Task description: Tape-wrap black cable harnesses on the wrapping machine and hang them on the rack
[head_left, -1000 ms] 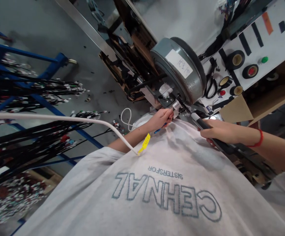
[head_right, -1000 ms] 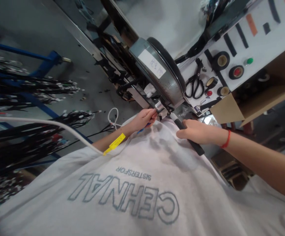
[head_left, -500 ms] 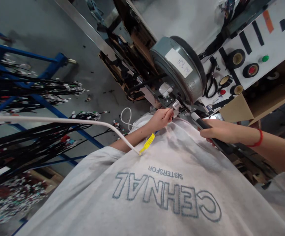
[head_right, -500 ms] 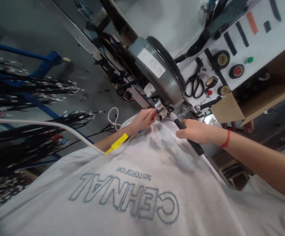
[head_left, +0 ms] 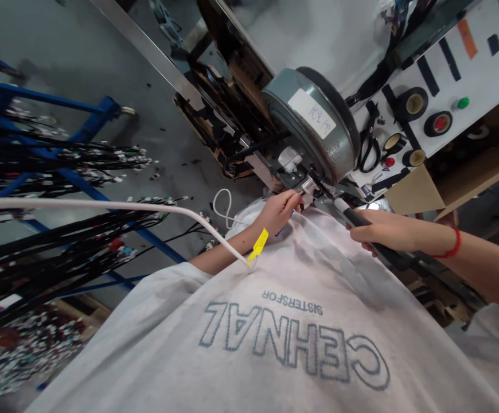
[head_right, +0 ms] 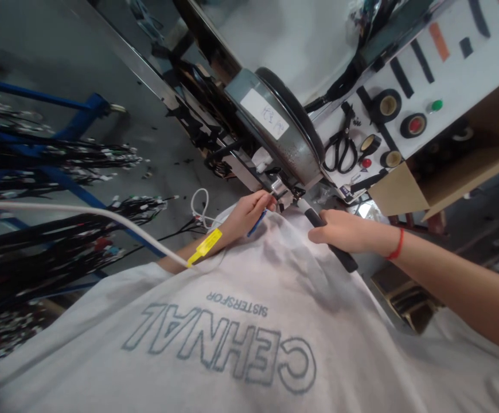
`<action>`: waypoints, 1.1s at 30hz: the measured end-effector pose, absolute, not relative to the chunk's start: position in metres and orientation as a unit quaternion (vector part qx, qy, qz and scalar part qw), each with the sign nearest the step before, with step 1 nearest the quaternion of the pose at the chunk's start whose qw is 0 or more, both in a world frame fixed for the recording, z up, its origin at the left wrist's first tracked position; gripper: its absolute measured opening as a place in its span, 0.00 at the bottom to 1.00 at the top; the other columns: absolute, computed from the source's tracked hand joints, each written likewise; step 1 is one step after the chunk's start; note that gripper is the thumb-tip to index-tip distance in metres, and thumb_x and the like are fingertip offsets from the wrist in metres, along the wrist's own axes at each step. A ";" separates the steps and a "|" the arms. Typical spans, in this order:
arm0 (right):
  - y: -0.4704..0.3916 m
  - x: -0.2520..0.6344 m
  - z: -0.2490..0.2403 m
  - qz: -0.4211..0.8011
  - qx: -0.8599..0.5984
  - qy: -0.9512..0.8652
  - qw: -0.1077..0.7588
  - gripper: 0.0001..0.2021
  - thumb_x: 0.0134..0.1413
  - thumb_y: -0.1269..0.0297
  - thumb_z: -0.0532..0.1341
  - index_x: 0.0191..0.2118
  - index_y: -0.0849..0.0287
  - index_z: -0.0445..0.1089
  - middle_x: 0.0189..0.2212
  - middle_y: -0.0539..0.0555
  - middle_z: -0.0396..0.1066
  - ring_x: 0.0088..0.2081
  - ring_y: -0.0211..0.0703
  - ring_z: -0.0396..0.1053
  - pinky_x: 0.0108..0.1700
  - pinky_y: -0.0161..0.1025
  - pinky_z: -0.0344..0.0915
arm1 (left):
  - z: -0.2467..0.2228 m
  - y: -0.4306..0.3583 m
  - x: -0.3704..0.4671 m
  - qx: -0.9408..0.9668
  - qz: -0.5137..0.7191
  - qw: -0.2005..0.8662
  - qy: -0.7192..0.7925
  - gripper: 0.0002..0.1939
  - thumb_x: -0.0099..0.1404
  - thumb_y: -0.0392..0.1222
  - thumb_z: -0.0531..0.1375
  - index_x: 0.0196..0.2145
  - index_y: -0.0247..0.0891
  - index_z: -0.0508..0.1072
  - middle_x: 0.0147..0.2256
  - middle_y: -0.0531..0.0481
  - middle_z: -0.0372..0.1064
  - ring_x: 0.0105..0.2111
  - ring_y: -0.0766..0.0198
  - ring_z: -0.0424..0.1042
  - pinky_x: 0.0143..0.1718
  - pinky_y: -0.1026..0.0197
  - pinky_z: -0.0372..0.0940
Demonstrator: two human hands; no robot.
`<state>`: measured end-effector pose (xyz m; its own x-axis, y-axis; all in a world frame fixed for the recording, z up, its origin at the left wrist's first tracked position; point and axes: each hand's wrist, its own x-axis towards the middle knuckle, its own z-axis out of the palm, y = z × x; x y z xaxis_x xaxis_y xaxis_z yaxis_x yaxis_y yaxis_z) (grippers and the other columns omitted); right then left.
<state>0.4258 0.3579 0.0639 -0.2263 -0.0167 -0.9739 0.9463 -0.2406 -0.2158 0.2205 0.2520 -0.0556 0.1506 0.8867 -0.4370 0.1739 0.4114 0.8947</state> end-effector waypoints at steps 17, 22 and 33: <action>0.359 0.428 0.062 -0.631 0.492 0.460 0.384 0.08 0.42 0.64 0.59 0.32 0.57 0.61 0.19 0.47 0.59 0.21 0.40 0.59 0.24 0.38 0.51 | -0.069 0.254 0.233 0.246 0.358 0.744 0.508 0.30 0.62 0.70 0.55 0.23 0.39 0.57 0.18 0.59 0.51 0.16 0.74 0.49 0.16 0.68 0.46; 0.359 0.428 0.061 -0.634 0.497 0.455 0.378 0.08 0.43 0.63 0.59 0.32 0.57 0.61 0.19 0.47 0.58 0.21 0.39 0.58 0.24 0.38 0.51 | -0.065 0.257 0.233 0.189 0.339 0.774 0.500 0.28 0.67 0.64 0.55 0.23 0.39 0.56 0.17 0.61 0.48 0.15 0.75 0.46 0.16 0.70 0.45; 0.359 0.429 0.062 -0.644 0.483 0.459 0.375 0.07 0.45 0.63 0.60 0.28 0.56 0.60 0.19 0.48 0.56 0.21 0.39 0.57 0.24 0.38 0.51 | -0.055 0.261 0.228 0.046 0.328 0.838 0.433 0.25 0.70 0.55 0.56 0.23 0.38 0.53 0.17 0.62 0.44 0.13 0.76 0.43 0.14 0.73 0.44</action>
